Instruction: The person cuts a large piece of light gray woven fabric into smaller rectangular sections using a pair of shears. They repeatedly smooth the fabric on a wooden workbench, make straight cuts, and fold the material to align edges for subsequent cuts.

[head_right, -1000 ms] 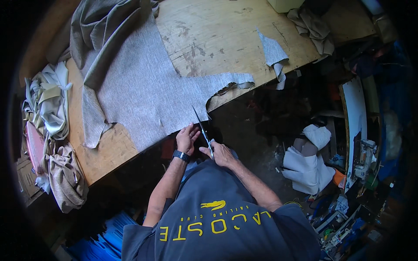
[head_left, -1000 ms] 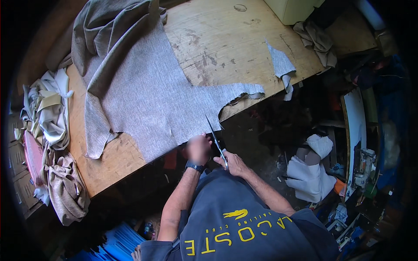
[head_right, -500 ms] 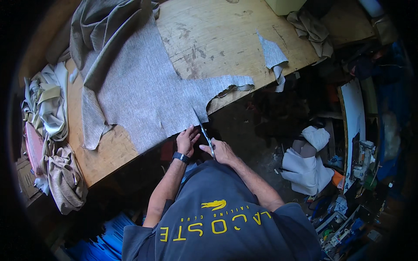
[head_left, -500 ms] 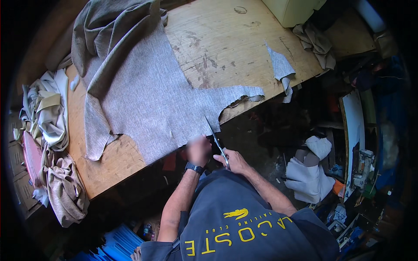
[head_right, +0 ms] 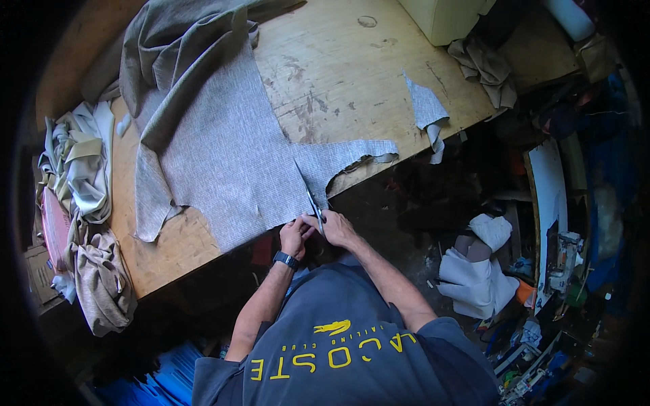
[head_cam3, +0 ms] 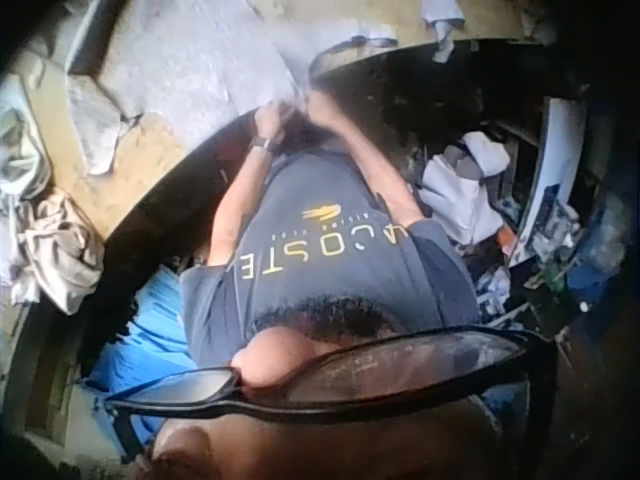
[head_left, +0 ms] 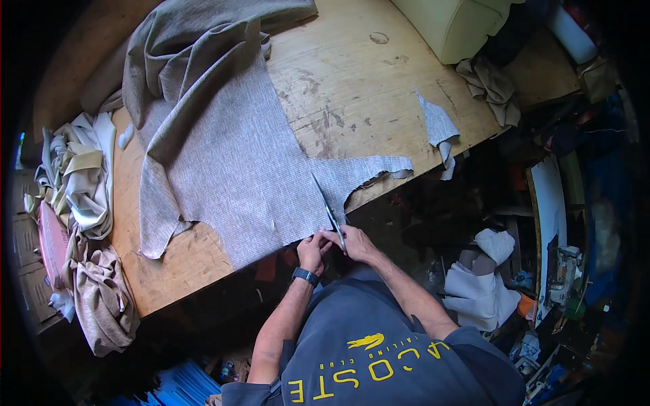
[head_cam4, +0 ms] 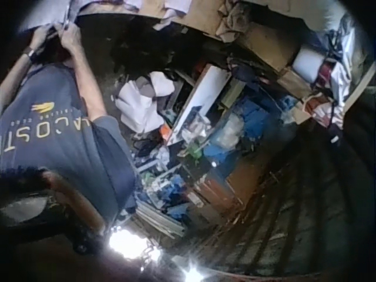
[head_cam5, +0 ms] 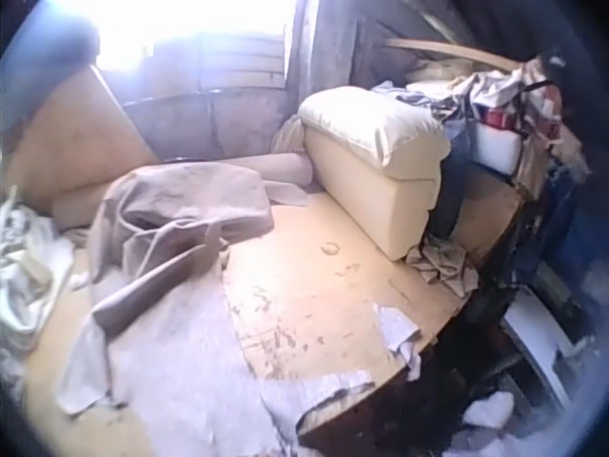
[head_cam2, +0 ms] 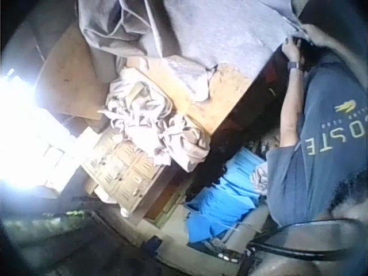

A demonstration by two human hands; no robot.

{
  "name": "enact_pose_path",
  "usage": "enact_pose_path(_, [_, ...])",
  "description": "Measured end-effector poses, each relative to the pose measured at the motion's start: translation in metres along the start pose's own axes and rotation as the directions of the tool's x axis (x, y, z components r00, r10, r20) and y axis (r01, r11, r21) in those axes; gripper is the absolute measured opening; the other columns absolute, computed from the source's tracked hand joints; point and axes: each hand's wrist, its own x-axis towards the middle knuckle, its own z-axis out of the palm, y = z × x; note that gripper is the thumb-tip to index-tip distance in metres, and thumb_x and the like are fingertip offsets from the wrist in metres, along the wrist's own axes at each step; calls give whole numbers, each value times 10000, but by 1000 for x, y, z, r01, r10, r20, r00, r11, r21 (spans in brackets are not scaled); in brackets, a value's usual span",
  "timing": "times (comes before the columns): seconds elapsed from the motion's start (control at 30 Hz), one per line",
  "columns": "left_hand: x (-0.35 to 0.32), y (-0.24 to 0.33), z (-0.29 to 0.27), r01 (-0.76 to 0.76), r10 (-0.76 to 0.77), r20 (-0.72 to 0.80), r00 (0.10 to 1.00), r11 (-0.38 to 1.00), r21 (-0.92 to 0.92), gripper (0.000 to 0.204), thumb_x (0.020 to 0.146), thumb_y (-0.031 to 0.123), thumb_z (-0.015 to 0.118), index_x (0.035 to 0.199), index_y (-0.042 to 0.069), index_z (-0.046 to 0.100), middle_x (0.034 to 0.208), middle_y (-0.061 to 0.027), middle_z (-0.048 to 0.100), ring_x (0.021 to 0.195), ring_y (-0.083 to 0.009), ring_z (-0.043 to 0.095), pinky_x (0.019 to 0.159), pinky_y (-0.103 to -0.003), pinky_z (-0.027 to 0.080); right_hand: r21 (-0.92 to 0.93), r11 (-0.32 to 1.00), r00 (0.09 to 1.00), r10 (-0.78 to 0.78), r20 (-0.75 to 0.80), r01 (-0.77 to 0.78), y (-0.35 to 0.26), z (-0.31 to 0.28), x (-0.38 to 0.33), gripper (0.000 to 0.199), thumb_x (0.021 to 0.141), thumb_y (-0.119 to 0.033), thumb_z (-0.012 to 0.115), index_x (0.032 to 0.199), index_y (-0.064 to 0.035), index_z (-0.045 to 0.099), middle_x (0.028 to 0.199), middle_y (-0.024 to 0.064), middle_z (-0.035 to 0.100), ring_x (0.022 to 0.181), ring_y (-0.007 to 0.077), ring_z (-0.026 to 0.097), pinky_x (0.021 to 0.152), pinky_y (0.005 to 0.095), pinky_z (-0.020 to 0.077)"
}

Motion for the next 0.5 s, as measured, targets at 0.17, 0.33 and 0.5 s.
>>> enact_pose_path(0.17, [-3, 5, 5, -7, 7, -1, 1000, 1000, 21, 200, 952, 228, 675, 1015, 46, 624, 1027, -52, 688, 957, -170, 671, 839, -330, 556, 141, 983, 990, 106, 91, -118, -24, -15, -1, 589, 908, -568, 655, 702, -19, 601, 549, 57, 561, 458, 147, 569, 474, 341, 464])
enact_pose_path(0.33, [-2, 3, 7, 0, 0, 7, 1000, 1000, 4, 215, 965, 231, 656, 1039, 32, 624, 1064, -72, 691, 985, -183, 672, 844, -327, 556, 48, 996, 995, 78, 65, -81, -38, -23, 24, 585, 885, -584, 677, 714, -27, 619, 561, 50, 573, 472, 135, 570, 465, 330, 458])
enact_pose_path(0.5, [-2, 4, 5, 13, -13, 17, 1000, 1000, -23, 252, 966, 222, 648, 1087, 2, 629, 1086, -100, 697, 1004, -206, 684, 847, -351, 563, 116, 987, 992, 106, 72, -113, -32, -13, 37, 506, 897, -543, 682, 863, -38, 692, 633, 63, 617, 558, 150, 613, 500, 326, 487])
